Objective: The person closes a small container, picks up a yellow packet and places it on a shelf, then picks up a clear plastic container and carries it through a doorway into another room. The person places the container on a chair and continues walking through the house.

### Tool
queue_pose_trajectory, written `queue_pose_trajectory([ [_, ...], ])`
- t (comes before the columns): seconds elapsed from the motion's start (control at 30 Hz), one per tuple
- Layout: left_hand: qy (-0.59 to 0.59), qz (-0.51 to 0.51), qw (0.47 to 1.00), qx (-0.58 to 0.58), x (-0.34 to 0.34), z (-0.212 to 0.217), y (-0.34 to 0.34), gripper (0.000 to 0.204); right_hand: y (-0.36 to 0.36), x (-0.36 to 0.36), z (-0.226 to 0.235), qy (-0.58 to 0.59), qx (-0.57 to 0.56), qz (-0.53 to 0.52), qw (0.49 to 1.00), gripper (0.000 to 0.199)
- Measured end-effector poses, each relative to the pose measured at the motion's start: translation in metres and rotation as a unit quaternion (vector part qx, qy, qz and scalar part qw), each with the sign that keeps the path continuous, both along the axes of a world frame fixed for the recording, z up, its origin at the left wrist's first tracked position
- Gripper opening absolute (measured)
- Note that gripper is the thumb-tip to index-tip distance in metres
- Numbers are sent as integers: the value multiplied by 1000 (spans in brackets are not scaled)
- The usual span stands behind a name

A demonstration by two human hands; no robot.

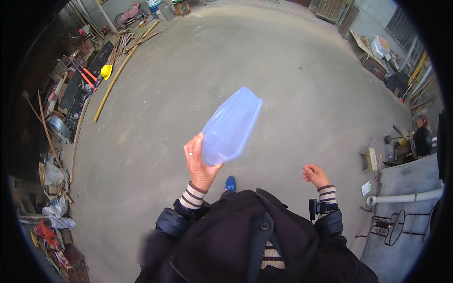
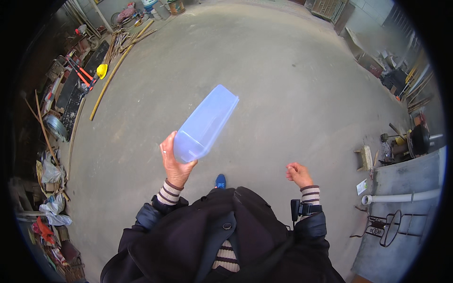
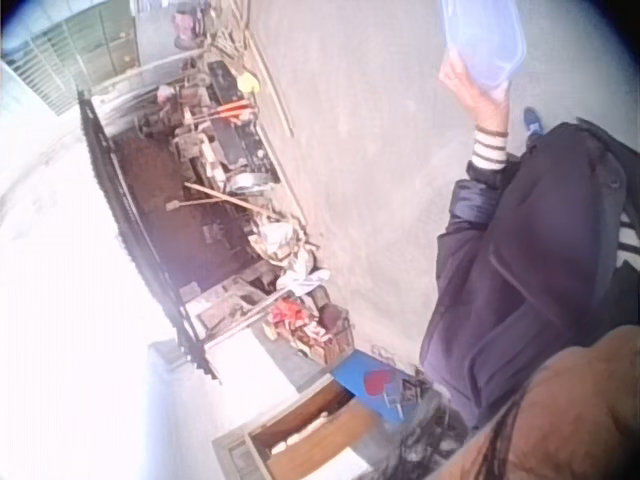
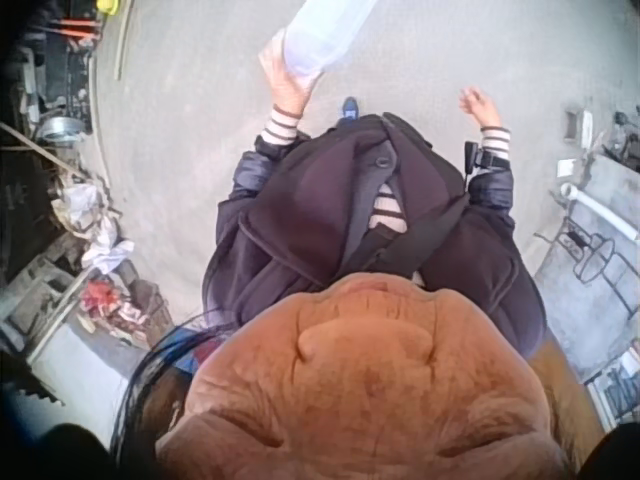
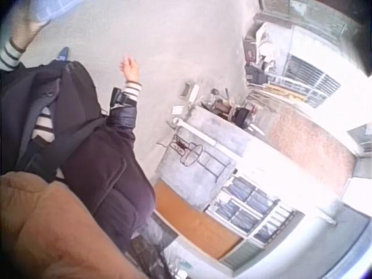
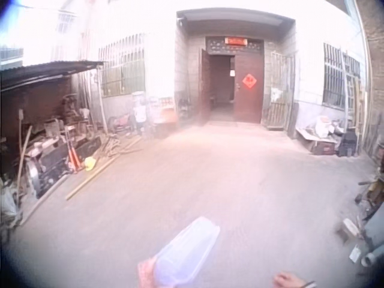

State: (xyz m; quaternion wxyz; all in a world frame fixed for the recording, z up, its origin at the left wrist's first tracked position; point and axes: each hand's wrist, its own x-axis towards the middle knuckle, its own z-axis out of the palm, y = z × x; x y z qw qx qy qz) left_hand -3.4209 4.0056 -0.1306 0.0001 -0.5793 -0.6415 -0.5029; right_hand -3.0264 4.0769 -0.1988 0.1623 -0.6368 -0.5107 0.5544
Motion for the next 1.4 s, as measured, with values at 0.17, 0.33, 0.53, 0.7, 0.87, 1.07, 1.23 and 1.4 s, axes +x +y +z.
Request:
queue_pose_trajectory([
  [0.17, -407, -52, 900, -148, -31, -31, 155, 78, 95, -13, 17, 60, 15, -36, 997, 23],
  [0.33, -507, -18, 819, -268, -64, -91, 282, 76, 211, -25, -2, 61, -25, -59, 996, 24],
  [0.53, -487, 9, 846, -217, -91, -85, 409, 71, 405, -56, -22, 105, -16, -13, 994, 25],
  [0.7, -517, -96, 838, -146, -98, -22, 510, 75, 549, -80, 35, 107, 50, 18, 993, 25],
  [0.87, -556, -142, 806, -143, -102, 16, 613, 78, 663, -120, 96, 126, 159, 67, 977, 24],
  [1.07, -553, -255, 782, -133, -121, 20, 773, 79, 780, -185, 157, 167, 330, 45, 928, 26],
  [1.23, -571, -347, 725, -166, -132, 32, 908, 86, 886, -219, 202, 154, 412, 44, 897, 21],
  [1.4, -585, -388, 681, -210, -124, 33, 1024, 87, 972, -216, 212, 128, 408, 31, 903, 13],
])
